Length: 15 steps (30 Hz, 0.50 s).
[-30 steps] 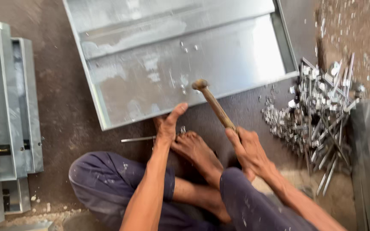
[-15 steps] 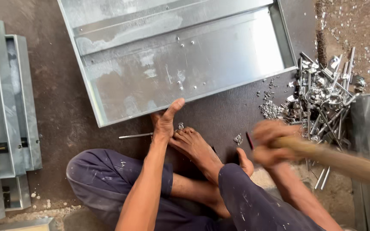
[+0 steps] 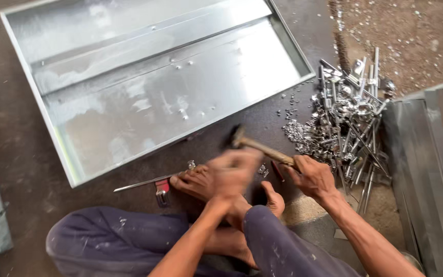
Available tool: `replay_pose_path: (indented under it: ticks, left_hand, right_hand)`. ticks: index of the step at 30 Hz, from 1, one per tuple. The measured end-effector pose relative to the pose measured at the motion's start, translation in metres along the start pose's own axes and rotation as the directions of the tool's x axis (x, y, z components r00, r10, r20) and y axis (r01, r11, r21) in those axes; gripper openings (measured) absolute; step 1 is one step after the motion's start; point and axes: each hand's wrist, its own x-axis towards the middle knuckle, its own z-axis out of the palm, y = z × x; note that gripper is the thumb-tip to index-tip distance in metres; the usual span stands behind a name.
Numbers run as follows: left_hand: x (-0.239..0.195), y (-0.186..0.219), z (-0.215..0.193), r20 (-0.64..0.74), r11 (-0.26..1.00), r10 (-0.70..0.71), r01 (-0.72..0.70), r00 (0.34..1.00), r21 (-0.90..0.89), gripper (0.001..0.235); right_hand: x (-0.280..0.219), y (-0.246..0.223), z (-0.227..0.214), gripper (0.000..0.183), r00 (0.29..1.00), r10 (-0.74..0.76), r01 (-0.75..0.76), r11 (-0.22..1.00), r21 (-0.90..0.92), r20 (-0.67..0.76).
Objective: The person assembles a metal box by placing a latch and small metal components onto a flat metal sheet, then using a hammer to secure them before folding the sheet into a box shape and hammering the seams.
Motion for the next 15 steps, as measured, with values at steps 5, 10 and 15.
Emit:
replay_pose_path:
  ticks: [5, 10, 15]
  left_hand:
    - [0.015, -0.034, 0.043, 0.577, 0.675, 0.2, -0.538, 0.792, 0.505, 0.02]
    - [0.022, -0.088, 0.053, 0.638, 0.606, 0.201, -0.606, 0.744, 0.516, 0.017]
    - [0.015, -0.069, 0.037, 0.549, 0.728, 0.218, -0.509, 0.807, 0.459, 0.025]
  right_hand:
    - [0.028, 0.007, -0.014, 0.027, 0.985, -0.117, 0.128, 0.987, 0.092, -0.124]
    - [0.1, 0.014, 0.006, 0.026, 0.944, 0.093, 0.0, 0.959, 0.283, -0.317]
    - [0.126, 0.011, 0.022, 0.022, 0.948, 0.136, -0.063, 0.967, 0.248, -0.289]
